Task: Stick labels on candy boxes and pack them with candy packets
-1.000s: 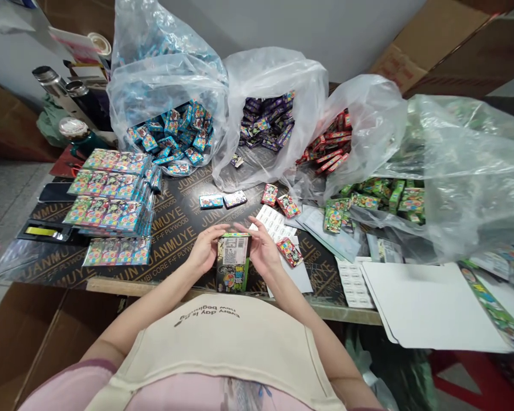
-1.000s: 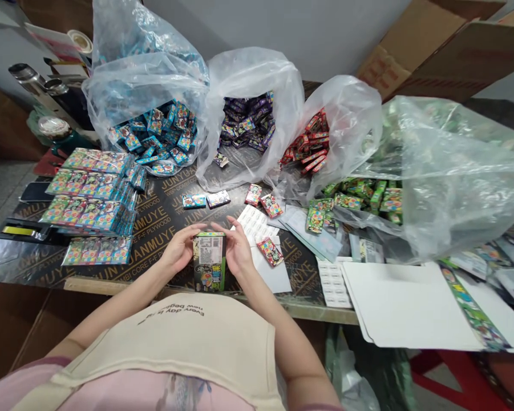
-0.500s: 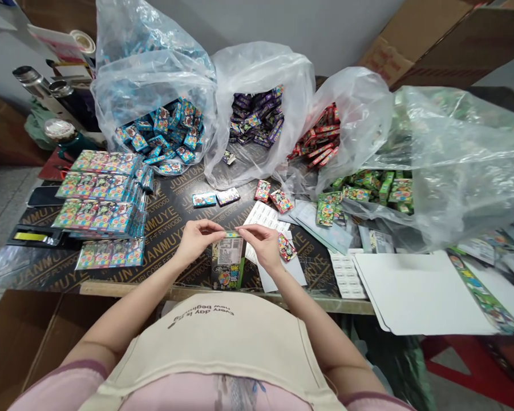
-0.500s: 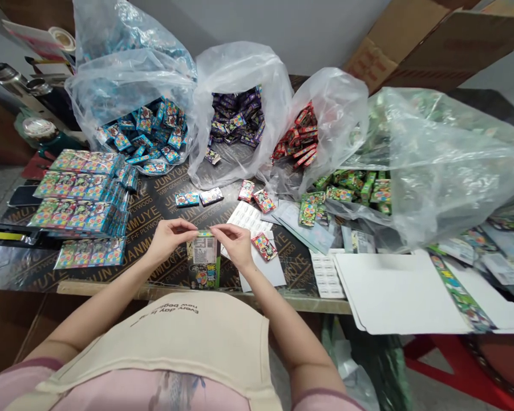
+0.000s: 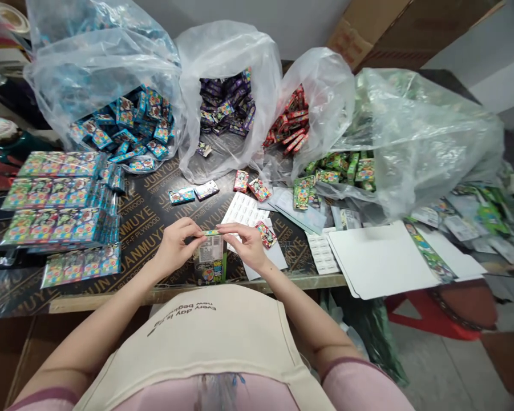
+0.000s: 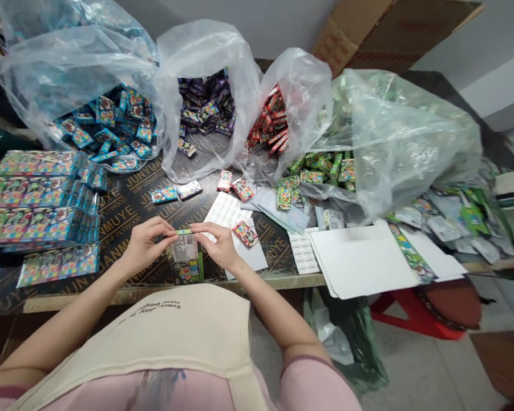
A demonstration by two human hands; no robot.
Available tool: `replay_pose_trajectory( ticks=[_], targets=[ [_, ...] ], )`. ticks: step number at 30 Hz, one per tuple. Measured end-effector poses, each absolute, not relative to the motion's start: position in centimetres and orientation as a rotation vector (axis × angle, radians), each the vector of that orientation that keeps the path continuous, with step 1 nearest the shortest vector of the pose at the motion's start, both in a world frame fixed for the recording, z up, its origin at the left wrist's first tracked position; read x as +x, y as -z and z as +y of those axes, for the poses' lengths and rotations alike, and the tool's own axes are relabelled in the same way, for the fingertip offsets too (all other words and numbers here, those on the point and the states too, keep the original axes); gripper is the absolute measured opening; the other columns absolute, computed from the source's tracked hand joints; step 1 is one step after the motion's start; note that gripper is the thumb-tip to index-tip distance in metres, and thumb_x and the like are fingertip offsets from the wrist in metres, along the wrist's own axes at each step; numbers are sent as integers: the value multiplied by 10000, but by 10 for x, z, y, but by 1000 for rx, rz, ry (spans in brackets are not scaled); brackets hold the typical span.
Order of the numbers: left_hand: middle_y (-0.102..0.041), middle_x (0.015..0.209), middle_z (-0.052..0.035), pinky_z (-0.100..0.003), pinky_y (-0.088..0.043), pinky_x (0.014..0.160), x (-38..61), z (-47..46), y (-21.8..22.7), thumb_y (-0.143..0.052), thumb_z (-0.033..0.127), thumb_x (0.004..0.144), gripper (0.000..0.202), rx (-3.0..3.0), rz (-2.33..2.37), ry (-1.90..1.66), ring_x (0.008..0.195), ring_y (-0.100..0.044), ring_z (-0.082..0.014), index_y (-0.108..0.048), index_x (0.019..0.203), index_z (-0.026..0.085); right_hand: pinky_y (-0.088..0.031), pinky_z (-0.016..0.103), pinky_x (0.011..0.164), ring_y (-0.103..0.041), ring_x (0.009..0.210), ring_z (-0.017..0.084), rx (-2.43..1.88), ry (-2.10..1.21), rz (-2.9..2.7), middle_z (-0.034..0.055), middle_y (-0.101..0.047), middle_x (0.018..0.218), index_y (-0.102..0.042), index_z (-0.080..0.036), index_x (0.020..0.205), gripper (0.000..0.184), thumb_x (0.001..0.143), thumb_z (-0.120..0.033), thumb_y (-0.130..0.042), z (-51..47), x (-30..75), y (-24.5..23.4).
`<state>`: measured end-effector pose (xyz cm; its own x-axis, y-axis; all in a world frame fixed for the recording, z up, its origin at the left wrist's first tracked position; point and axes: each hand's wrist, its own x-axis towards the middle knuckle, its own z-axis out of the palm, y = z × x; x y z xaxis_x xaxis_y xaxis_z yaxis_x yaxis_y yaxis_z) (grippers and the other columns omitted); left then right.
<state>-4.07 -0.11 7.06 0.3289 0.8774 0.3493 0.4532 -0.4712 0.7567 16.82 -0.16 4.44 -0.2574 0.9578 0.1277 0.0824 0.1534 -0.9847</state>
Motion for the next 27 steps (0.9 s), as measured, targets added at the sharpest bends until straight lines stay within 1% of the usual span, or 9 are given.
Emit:
replay_pose_trajectory(
  ticks=[2, 4, 6, 8, 12, 17, 21, 24, 27],
  targets=[
    [-577, 725, -32, -258, -444, 616, -41, 0, -69, -573, 193, 863, 142, 2163, 1146, -972, 688, -547, -137, -715, 870, 181, -482, 388, 933, -645, 1026, 212, -1078, -1121, -1633, 61, -703, 1112, -713, -259, 1010, 209, 862, -355, -599, 4, 185, -37],
    [-548, 734, -29, -253, -425, 602, -42, 0, -68, -541, 177, 880, 188, 2230, 1131, -933, 695, -523, -138, -719, 936, 200, -485, 390, 899, -628, 1004, 212, -1258, -910, -1643, 65, -686, 1110, -685, -262, 1078, 246, 869, -334, -577, 18, 212, -24],
    [-537, 737, -28, -251, -417, 595, -42, 0, -67, -526, 162, 885, 208, 2253, 1115, -927, 695, -511, -138, -721, 943, 205, -486, 399, 847, -610, 935, 226, -1481, -644, -1625, 81, -670, 1001, -704, -228, 1013, 216, 851, -281, -572, 36, 246, -7],
    [-532, 732, -28, -254, -415, 592, -43, -1, -66, -518, 150, 885, 218, 2253, 1106, -941, 690, -505, -139, -722, 941, 201, -467, 421, 847, -583, 908, 244, -1642, -505, -1714, 83, -630, 893, -730, -206, 892, 161, 812, -233, -593, 51, 277, 11],
    [-521, 718, -29, -266, -411, 587, -42, -1, -65, -504, 153, 886, 231, 2231, 1124, -950, 677, -496, -144, -725, 933, 202, -438, 430, 820, -545, 883, 259, -1746, -455, -2005, 95, -603, 850, -744, -194, 817, 117, 775, -194, -635, 58, 309, 36],
    [-513, 716, -29, -274, -409, 595, -41, -1, -66, -502, 170, 891, 222, 2221, 1159, -926, 681, -491, -150, -719, 926, 201, -408, 425, 815, -529, 889, 262, -1681, -412, -2097, 99, -622, 874, -696, -189, 730, 119, 807, -208, -607, 44, 308, 49],
    [-513, 726, -29, -276, -411, 602, -41, -2, -66, -509, 172, 888, 213, 2212, 1175, -914, 687, -488, -153, -715, 935, 200, -429, 396, 796, -539, 873, 254, -1658, -395, -2049, 94, -615, 862, -652, -185, 822, 101, 824, -190, -551, 42, 306, 56],
    [-505, 728, -31, -276, -411, 605, -42, -2, -65, -504, 159, 888, 217, 2217, 1176, -912, 692, -483, -154, -714, 935, 188, -439, 383, 789, -552, 870, 247, -1673, -373, -2062, 101, -616, 886, -661, -173, 930, 154, 832, -192, -544, 43, 308, 59],
    [-504, 735, -31, -277, -410, 610, -42, -2, -65, -506, 150, 887, 217, 2216, 1173, -909, 696, -483, -154, -713, 945, 182, -429, 382, 790, -558, 860, 245, -1695, -319, -2129, 103, -628, 861, -683, -169, 852, 142, 847, -202, -545, 41, 309, 58]
  ],
)
